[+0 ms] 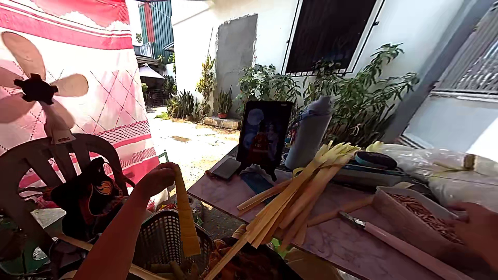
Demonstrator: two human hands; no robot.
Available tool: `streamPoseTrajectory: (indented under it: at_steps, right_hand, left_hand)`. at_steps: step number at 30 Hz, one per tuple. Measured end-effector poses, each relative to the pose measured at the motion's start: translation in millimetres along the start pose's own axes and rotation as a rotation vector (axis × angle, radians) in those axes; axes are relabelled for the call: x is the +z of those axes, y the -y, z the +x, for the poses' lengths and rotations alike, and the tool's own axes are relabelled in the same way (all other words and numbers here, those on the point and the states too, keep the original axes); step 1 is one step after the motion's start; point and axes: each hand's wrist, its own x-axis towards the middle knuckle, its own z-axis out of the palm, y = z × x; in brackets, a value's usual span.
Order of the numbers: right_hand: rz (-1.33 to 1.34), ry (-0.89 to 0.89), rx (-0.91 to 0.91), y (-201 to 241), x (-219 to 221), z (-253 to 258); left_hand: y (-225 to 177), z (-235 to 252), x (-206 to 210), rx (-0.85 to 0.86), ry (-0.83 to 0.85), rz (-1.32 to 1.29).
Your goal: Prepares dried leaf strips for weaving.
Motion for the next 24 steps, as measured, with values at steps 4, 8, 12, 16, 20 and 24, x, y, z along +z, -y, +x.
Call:
streamPoseTrajectory:
  at_steps: [4,8,12,16,20,24]
  right_hand:
    - [0.005,-0.050,-0.007,-7.9,1.5,2.2]
    - [0.066,-0.055,0.020,5.7,-2.7,-1.5]
    - [0.111,-0.086,0.048,12.5,-0.2,-1.3]
    - [0.127,-0.141,0.092,17.5,3.1,-2.8]
    - [0.087,-0.243,0.060,14.7,5.9,-3.7]
    - [0.120,-0.223,0.113,25.8,-1.5,-8.0]
  left_hand:
    - [-5.6,-5.1,20.8,-0.041,-0.030,-0.044]
    - [-11.1,-12.4,41.9,-0.015,0.039,-0.118]
    - [-16.3,-21.0,67.7,0.008,0.067,-0.185]
    - [-19.7,-26.5,90.8,0.005,0.068,-0.246]
    - [-19.1,-29.0,100.5,0.008,0.042,-0.284]
    - [-20.6,-32.5,110.3,0.006,-0.011,-0.301]
